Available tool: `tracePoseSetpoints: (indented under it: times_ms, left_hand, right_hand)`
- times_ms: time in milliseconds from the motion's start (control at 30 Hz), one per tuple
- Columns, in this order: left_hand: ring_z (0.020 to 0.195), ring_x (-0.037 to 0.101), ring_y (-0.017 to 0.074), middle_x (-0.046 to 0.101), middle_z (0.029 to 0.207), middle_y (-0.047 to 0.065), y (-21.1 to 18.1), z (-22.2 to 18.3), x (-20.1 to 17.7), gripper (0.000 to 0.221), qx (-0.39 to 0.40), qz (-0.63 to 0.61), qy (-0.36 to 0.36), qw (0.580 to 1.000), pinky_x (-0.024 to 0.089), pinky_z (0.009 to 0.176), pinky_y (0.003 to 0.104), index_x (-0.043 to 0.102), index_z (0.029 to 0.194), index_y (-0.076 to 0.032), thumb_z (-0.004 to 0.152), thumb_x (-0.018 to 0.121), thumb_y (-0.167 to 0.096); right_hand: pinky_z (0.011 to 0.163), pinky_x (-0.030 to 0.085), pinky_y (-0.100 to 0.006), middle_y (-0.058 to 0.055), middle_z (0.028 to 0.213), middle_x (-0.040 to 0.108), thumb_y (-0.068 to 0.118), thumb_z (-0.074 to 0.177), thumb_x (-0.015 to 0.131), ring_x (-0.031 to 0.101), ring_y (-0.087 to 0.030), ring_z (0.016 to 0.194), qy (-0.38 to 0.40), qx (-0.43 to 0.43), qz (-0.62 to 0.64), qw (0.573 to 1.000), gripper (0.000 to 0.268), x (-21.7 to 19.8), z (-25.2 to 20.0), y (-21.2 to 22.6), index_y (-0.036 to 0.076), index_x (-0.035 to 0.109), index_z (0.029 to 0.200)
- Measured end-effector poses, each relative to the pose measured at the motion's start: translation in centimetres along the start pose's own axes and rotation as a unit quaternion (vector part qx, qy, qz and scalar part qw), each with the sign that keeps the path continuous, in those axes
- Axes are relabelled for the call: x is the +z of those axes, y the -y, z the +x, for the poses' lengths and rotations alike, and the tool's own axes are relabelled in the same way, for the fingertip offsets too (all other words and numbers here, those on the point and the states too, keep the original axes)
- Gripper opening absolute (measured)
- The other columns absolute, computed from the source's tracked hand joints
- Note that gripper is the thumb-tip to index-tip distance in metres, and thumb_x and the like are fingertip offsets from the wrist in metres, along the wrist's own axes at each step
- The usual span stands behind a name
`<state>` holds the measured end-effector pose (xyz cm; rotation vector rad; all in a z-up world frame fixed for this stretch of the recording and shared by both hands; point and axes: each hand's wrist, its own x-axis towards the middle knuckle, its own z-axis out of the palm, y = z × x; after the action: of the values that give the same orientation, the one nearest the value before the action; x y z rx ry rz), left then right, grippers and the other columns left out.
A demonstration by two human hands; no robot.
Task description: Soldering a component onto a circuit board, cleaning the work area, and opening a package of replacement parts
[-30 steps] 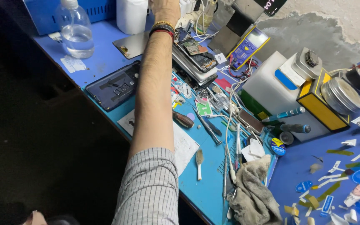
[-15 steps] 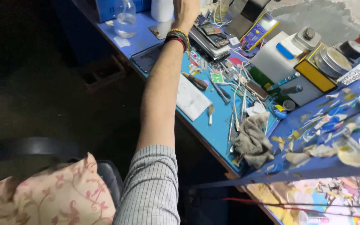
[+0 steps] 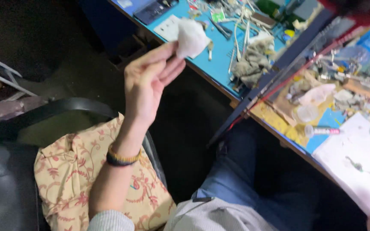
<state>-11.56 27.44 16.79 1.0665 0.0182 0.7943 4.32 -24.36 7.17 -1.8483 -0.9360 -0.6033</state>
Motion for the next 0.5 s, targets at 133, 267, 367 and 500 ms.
tracePoseSetpoints:
  times_ms: [133, 267, 367, 500]
  left_hand:
    - [0.127, 0.069, 0.0470, 0.064, 0.140, 0.035, 2.3, -10.9, 6.5, 0.029, -0.114, -0.153, 0.060, 0.980, 0.059, 0.116, 0.059, 0.066, 0.130, 0.014, 0.105, 0.054, 0.007]
    - [0.125, 0.071, 0.0379, 0.070, 0.134, 0.031, 6.0, -16.0, 13.3, 0.035, -0.229, -0.153, 0.110, 0.955, 0.059, 0.117, 0.051, 0.063, 0.138, 0.016, 0.105, 0.058, 0.005]
    - [0.126, 0.071, 0.0362, 0.072, 0.133, 0.027, 9.0, -17.7, 15.5, 0.033, -0.258, -0.174, 0.085, 0.947, 0.057, 0.119, 0.051, 0.066, 0.135, 0.013, 0.105, 0.058, 0.003]
    - [0.123, 0.072, 0.0362, 0.074, 0.129, 0.025, 11.9, -19.3, 16.5, 0.030, -0.283, -0.181, 0.092, 0.937, 0.058, 0.117, 0.054, 0.069, 0.132, 0.012, 0.105, 0.065, -0.002]
  right_hand:
    - [0.096, 0.061, -0.044, -0.030, 0.115, 0.070, -0.001, 0.119, 0.070, 0.065, -0.036, 0.106, -0.013, 0.065, -0.043, 0.997, 0.019, 3.1, -0.5, 10.2, -0.020, 0.070, 0.124]
    - [0.090, 0.066, -0.035, -0.027, 0.123, 0.070, 0.014, 0.097, 0.069, 0.072, -0.030, 0.106, 0.077, 0.150, 0.196, 0.966, 0.053, 5.4, 2.9, 15.4, -0.014, 0.055, 0.141]
    - [0.089, 0.067, -0.028, -0.017, 0.104, 0.077, -0.010, 0.092, 0.082, 0.072, -0.018, 0.088, 0.039, 0.164, 0.121, 0.978, 0.025, 5.1, 1.8, 15.1, -0.012, 0.071, 0.114]
    - [0.078, 0.064, -0.028, -0.022, 0.096, 0.076, -0.011, 0.095, 0.079, 0.076, -0.024, 0.080, 0.009, 0.181, 0.112, 0.977, 0.016, 3.4, 0.7, 13.8, -0.014, 0.071, 0.109]
